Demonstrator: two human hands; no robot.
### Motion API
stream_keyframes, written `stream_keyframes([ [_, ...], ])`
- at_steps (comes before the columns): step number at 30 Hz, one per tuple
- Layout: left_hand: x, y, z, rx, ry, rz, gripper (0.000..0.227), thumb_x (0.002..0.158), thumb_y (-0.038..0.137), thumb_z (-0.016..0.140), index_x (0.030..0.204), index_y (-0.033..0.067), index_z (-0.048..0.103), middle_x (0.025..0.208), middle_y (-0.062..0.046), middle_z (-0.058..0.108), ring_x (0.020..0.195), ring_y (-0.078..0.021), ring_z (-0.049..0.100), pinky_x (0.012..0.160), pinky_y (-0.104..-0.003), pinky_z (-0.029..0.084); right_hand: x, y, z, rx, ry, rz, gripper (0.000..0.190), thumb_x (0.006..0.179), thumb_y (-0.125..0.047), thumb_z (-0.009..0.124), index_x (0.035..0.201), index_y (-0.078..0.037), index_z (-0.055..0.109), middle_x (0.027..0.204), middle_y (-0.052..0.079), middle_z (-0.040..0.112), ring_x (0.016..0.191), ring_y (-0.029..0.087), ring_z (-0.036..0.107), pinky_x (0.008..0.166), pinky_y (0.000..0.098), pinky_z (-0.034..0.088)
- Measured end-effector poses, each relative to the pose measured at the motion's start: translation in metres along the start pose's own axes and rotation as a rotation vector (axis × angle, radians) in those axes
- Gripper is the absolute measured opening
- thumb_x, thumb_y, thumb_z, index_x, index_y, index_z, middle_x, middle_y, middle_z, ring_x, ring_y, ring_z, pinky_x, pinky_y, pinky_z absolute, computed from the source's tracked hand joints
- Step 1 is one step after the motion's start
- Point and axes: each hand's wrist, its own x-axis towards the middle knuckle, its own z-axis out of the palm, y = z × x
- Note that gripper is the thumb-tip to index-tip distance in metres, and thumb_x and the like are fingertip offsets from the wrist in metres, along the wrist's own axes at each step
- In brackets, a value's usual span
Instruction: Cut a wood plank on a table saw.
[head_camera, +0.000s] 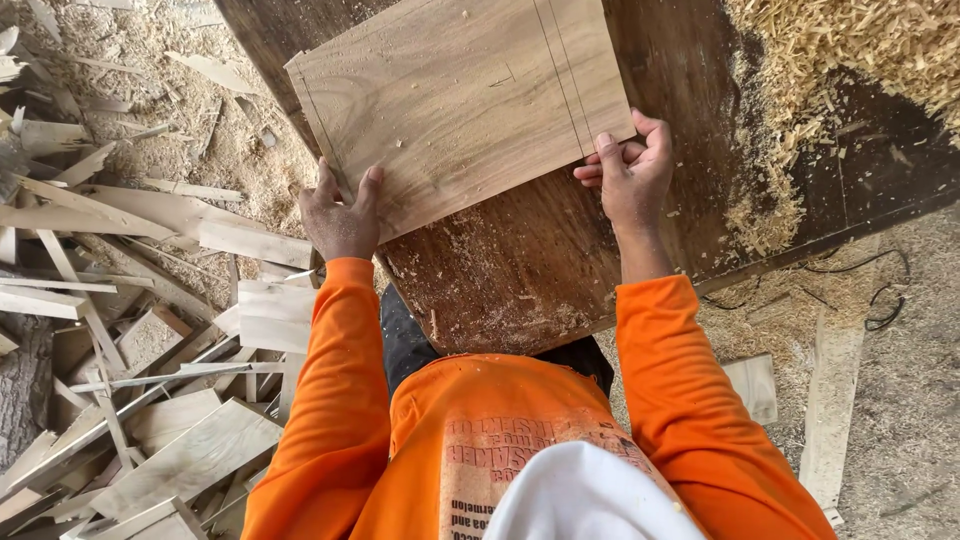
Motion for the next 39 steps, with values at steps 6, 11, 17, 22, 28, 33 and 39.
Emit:
stream_keyframes([
  [6, 0.005, -0.014, 0.008, -0.036, 0.044, 0.081, 0.09, 0.081, 0.061, 0.083, 0.145, 0.0025, 0.058, 0.116, -0.023, 0.057, 0.11, -0.0361, 0.065, 0.095, -0.047, 0.054, 0.0, -0.003, 0.001, -0.003, -0.004, -0.009, 0.045, 0.108, -0.009, 0.065, 0.143, -0.002, 0.038, 0.081, 0.011, 0.069, 0.065, 0.017, 0.073, 0.055, 0.0282, 0.062],
  [11, 0.005, -0.008, 0.005, -0.031, 0.042, 0.073, 0.09, 0.08, 0.06, 0.085, 0.145, 0.0027, 0.058, 0.109, -0.02, 0.057, 0.104, -0.0328, 0.065, 0.091, -0.045, 0.054, 0.001, -0.005, 0.003, 0.003, 0.01, 0.008, 0.045, 0.107, -0.009, 0.065, 0.142, -0.001, 0.038, 0.081, 0.011, 0.07, 0.065, 0.017, 0.073, 0.055, 0.0282, 0.063],
  [17, 0.005, -0.003, 0.002, 0.008, 0.026, 0.05, 0.091, 0.081, 0.06, 0.085, 0.146, 0.0032, 0.058, 0.099, -0.014, 0.053, 0.091, -0.0283, 0.062, 0.082, -0.043, 0.054, 0.003, -0.007, 0.004, -0.048, 0.006, -0.014, 0.044, 0.108, -0.009, 0.064, 0.143, -0.001, 0.039, 0.081, 0.011, 0.07, 0.066, 0.017, 0.074, 0.055, 0.0278, 0.063],
  [22, 0.011, -0.016, 0.01, -0.017, 0.055, 0.097, 0.09, 0.081, 0.059, 0.086, 0.145, 0.0017, 0.058, 0.1, -0.012, 0.052, 0.091, -0.0261, 0.062, 0.083, -0.041, 0.053, 0.005, -0.005, 0.004, -0.026, 0.006, -0.009, 0.044, 0.107, -0.009, 0.065, 0.142, -0.001, 0.039, 0.081, 0.011, 0.07, 0.066, 0.017, 0.074, 0.056, 0.0282, 0.063],
  [28, 0.011, -0.021, 0.015, 0.059, 0.145, 0.213, 0.087, 0.084, 0.059, 0.09, 0.144, 0.0016, 0.062, 0.107, -0.02, 0.054, 0.101, -0.0346, 0.06, 0.089, -0.047, 0.05, 0.003, -0.002, 0.002, 0.018, 0.001, -0.023, 0.044, 0.107, -0.008, 0.065, 0.142, -0.001, 0.038, 0.081, 0.012, 0.069, 0.065, 0.018, 0.073, 0.056, 0.029, 0.062],
  [33, 0.006, -0.013, 0.008, 0.003, 0.07, 0.122, 0.089, 0.082, 0.06, 0.085, 0.144, 0.0015, 0.059, 0.103, -0.017, 0.054, 0.097, -0.0316, 0.062, 0.087, -0.045, 0.051, 0.002, -0.005, 0.004, 0.003, 0.011, 0.011, 0.044, 0.107, -0.008, 0.063, 0.143, -0.002, 0.038, 0.081, 0.011, 0.07, 0.065, 0.017, 0.073, 0.054, 0.0278, 0.061],
  [39, 0.009, -0.011, 0.01, 0.035, 0.057, 0.086, 0.089, 0.082, 0.06, 0.085, 0.144, 0.0016, 0.06, 0.1, -0.017, 0.054, 0.095, -0.0332, 0.061, 0.087, -0.046, 0.051, 0.007, -0.006, 0.005, 0.009, 0.023, -0.006, 0.044, 0.107, -0.007, 0.064, 0.142, -0.001, 0.038, 0.079, 0.011, 0.069, 0.063, 0.018, 0.072, 0.053, 0.0282, 0.06],
])
